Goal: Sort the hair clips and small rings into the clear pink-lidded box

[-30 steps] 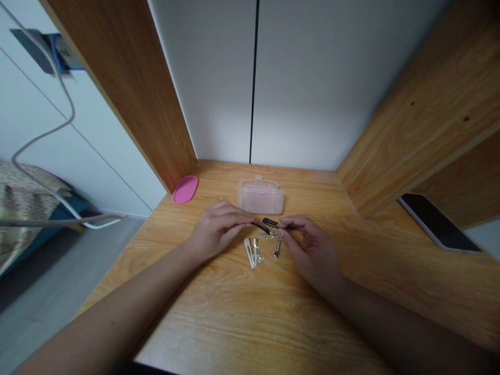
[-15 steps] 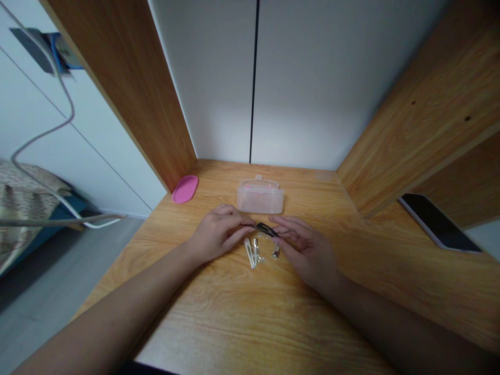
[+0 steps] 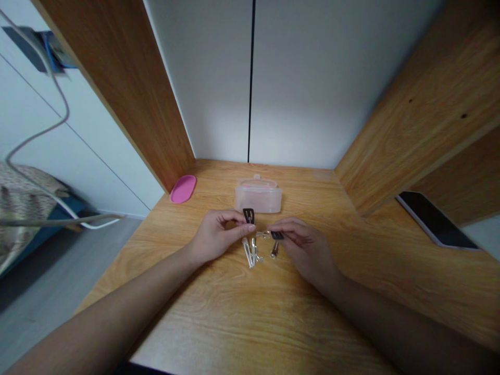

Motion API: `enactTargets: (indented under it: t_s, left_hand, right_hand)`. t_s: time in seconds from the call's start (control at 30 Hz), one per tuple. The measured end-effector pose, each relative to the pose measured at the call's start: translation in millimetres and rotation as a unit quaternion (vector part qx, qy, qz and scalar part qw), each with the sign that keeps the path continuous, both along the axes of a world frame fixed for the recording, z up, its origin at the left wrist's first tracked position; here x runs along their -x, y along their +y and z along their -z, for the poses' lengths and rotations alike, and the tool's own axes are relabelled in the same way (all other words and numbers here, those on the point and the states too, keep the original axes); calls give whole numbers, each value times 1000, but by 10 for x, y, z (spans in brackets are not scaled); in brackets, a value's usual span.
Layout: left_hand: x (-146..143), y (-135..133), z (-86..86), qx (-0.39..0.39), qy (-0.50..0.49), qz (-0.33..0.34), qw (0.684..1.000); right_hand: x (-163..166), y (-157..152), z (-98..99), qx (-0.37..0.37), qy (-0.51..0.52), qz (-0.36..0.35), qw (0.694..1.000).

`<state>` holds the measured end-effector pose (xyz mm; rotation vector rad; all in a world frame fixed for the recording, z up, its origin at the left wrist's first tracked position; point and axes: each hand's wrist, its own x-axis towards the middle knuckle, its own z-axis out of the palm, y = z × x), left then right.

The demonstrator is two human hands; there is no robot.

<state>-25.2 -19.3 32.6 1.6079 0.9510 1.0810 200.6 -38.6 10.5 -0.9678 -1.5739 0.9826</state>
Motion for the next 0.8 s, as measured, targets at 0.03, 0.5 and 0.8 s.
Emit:
enactTargets:
  t_s: [0.03, 0.5, 0.8]
  left_hand:
    - [-17, -9, -3, 15, -3, -8, 1000]
    - [-161, -119, -12, 85, -6, -18, 996]
    - [-132, -78, -6, 57, -21, -50, 997]
  right_hand:
    - [9, 1, 7, 27, 21, 6, 999]
    - [64, 39, -66, 106, 103, 36, 988]
    - [29, 50, -87, 77, 57, 47, 994]
